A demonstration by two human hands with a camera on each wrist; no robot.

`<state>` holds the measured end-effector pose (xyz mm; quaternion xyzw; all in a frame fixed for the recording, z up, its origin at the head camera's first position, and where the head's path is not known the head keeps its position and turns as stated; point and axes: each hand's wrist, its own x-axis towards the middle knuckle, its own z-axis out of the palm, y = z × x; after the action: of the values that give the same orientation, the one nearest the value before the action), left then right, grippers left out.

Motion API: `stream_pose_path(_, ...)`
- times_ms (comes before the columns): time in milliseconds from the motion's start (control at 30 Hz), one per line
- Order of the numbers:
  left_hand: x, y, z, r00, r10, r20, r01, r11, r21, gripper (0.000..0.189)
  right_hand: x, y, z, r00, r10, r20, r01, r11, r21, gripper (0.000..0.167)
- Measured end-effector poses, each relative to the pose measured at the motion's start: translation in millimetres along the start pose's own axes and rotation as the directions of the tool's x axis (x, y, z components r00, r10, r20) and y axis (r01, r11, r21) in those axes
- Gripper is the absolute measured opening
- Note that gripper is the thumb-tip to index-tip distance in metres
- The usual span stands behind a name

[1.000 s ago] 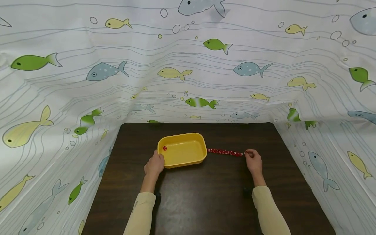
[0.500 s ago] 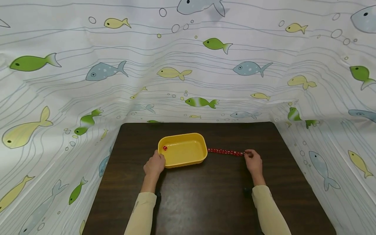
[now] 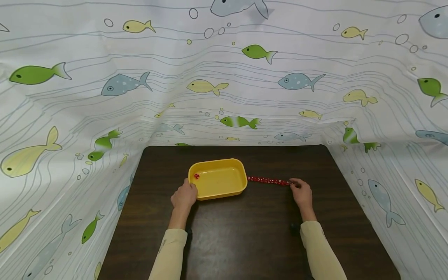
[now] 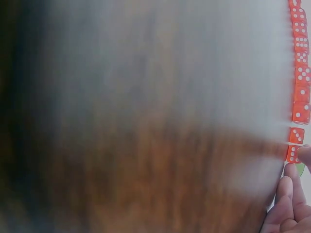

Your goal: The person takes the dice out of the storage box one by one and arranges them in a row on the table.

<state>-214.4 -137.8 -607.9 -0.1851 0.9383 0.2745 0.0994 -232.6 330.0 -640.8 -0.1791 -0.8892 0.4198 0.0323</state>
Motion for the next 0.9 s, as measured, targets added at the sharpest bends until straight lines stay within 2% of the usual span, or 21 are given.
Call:
stream_pose_path(467,0.8,0.5,-0.5,1.000,0.000,-0.004,0.000,1.000,0.016,0.051,-1.5,-6,-2,1.000,-0.029,0.001,0.029,0.998,0.054,0.037)
stream_pose_path(633,1.1,0.1,-0.9,1.000,0.004,0.003,-0.004,1.000,0.019,0.051,1.0,-21,-4,0.998,-0.061,0.022,0.060,0.997,0.050,0.039)
stream_pose_path(900,2.0,-1.4,-0.7,1.000,0.011,0.002,-0.012,1.000,0.029,0.051,5.3,-55,5,0.985,-0.170,0.026,0.168,0.984,0.058,0.038)
